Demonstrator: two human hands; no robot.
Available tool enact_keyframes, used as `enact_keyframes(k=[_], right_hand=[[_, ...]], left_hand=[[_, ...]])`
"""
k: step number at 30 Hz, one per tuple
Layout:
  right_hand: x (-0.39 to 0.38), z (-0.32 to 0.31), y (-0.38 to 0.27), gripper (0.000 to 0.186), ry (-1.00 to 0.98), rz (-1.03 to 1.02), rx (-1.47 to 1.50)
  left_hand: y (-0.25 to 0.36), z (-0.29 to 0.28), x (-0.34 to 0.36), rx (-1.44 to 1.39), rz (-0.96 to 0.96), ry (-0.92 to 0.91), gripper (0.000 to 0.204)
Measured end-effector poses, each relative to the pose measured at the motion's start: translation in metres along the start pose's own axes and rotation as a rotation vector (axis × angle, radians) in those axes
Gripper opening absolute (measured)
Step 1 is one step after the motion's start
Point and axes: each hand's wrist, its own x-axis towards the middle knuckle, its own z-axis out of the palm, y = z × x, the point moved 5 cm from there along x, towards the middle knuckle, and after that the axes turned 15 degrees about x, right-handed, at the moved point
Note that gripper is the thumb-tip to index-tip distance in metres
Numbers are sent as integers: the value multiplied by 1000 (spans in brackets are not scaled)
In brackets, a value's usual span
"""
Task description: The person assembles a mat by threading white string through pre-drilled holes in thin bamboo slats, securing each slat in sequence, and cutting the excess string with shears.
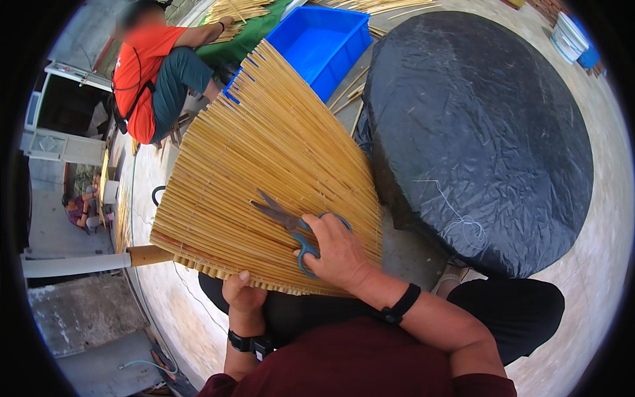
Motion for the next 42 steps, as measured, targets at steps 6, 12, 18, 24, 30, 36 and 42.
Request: enact_keyframes(k=[6,12,18,24,30,36,42], right_hand=[[-2,15,4,54,-32,175,407],[7,11,20,55,-78,368,1238],[13,-30,-2,64,2,299,1203],[-5,-95,-80,118,7,-121,663],[-64,-181,-111,68,615,-101,186],[-112,-244,-71,54,843,-141,171],[-127,-270,-46,66,819,-205,248]], left_hand=[[-1,1,3,-19,-2,1,76],[-4,-1,3,-13,22,17,72],[-3,15,-1,82,-12,-80,68],[23,132,8,553,-55,-659,92],[21,216,4,772,425,-884,112],[-42,232,27,980,366,-792,81],[47,255,54,1118,1122,-299,74]])
